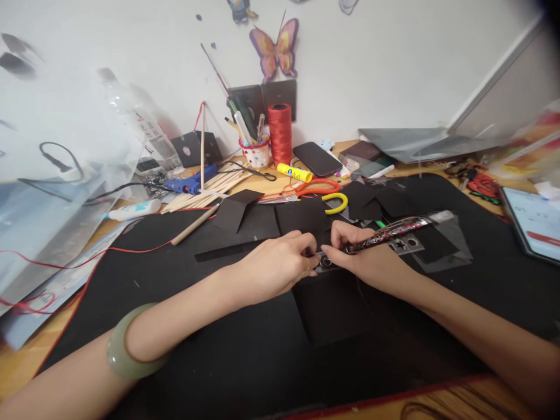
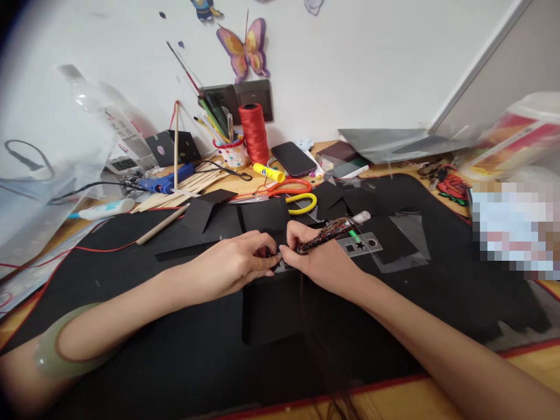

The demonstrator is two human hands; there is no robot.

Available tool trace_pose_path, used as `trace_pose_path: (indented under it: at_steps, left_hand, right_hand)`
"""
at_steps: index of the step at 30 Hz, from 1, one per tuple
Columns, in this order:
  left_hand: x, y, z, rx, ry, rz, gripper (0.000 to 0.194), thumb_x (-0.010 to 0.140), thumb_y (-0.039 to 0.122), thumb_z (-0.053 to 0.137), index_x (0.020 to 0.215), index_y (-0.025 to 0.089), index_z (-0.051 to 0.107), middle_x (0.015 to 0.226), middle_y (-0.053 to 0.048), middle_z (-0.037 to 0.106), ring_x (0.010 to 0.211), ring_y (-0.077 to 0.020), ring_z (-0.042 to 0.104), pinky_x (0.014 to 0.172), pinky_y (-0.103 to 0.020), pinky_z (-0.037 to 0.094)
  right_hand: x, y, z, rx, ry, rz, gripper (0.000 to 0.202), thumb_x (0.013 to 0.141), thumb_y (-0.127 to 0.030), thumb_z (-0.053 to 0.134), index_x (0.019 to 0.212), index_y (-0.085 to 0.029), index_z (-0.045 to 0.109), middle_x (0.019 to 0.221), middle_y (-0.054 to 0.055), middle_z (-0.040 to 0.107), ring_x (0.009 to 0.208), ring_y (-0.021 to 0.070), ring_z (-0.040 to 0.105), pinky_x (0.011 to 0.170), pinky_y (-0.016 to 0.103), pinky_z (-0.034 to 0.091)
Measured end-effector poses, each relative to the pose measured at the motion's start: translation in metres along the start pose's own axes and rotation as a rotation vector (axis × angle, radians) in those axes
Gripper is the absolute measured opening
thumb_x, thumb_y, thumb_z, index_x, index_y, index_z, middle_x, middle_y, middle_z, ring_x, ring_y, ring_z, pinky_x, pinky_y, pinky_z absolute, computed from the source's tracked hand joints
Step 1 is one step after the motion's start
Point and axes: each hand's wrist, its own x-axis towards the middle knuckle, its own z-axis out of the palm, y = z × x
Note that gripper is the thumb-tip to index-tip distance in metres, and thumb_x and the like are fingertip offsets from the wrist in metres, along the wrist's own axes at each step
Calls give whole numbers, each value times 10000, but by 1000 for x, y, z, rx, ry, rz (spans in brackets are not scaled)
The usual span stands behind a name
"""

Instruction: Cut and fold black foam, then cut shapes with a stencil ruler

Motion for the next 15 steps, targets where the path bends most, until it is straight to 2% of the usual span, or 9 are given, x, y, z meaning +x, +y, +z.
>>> trace_pose_path:
  at_steps: [4, 7, 15]
  left_hand:
    - [-1, 1, -2, 6, -5, -4, 248, 908, 263, 397, 987, 172, 614, 998, -58, 521, 817, -157, 485, 570, -239, 379]
    - [-2, 1, -2, 2, -5, -10, 244, 907, 263, 400, 988, 170, 611, 1001, -60, 522, 820, -161, 485, 568, -237, 377]
    - [-1, 2, -1, -12, -29, -10, 275, 916, 265, 374, 1033, 166, 602, 1025, -70, 513, 871, -175, 487, 653, -258, 425]
  right_hand:
    - [1, 1, -1, 7, -24, -8, 233, 729, -171, 528, 598, -203, 337, 522, -79, 331, 492, 78, 323, 462, 216, 234]
    - [0, 1, 0, 8, 8, 0, 242, 717, -141, 509, 594, -204, 311, 522, -79, 309, 490, 78, 309, 469, 222, 225]
    - [1, 0, -1, 66, -8, -3, 226, 724, -185, 559, 601, -197, 370, 521, -82, 366, 490, 75, 334, 475, 223, 242]
